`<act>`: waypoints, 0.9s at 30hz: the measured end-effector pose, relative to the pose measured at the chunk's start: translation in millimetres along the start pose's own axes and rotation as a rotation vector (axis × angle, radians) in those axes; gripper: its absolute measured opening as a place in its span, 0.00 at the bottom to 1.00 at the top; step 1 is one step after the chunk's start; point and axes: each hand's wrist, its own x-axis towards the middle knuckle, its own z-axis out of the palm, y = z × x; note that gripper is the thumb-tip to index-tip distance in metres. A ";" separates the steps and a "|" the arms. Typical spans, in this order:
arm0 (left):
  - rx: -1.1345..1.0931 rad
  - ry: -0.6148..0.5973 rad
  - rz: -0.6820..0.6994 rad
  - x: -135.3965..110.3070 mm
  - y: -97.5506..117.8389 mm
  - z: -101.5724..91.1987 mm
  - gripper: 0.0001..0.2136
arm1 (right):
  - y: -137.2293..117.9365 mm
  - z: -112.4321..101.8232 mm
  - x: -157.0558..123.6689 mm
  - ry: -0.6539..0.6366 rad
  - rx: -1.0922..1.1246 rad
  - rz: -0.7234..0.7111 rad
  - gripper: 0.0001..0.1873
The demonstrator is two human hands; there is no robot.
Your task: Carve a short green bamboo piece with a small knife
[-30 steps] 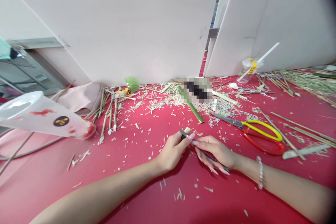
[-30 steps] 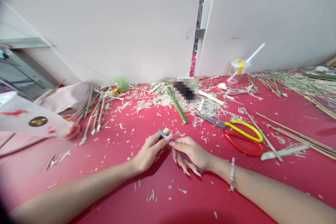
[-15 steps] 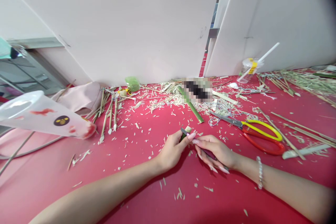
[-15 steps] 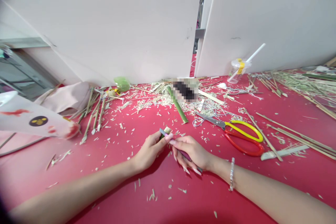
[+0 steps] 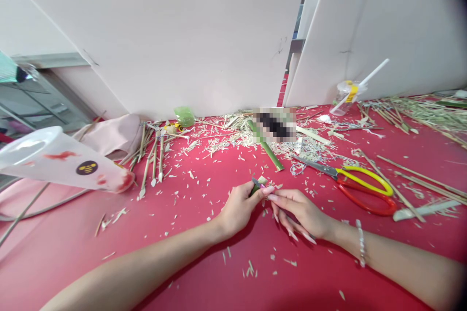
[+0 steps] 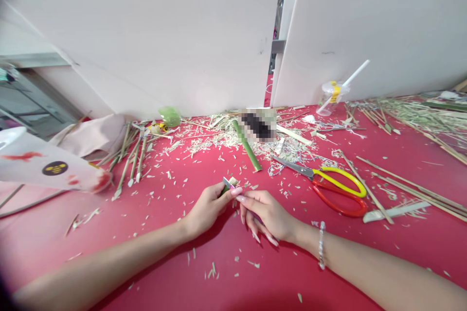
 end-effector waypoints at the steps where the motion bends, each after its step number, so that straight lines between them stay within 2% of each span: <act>1: 0.005 0.005 -0.007 0.0 -0.2 0.2 0.22 | 1.1 0.2 -0.1 0.015 -0.008 -0.008 0.23; 10: 0.061 0.052 -0.075 -0.6 1.8 1.4 0.25 | 0.4 10.4 -5.3 0.125 -0.067 -0.020 0.24; 15: 0.062 0.104 -0.066 0.8 1.2 5.0 0.26 | 0.9 16.9 -8.4 0.221 -0.083 -0.056 0.24; 27: -0.023 0.052 -0.007 -2.5 -1.2 5.9 0.25 | 2.5 12.1 -5.5 0.128 -0.041 -0.042 0.23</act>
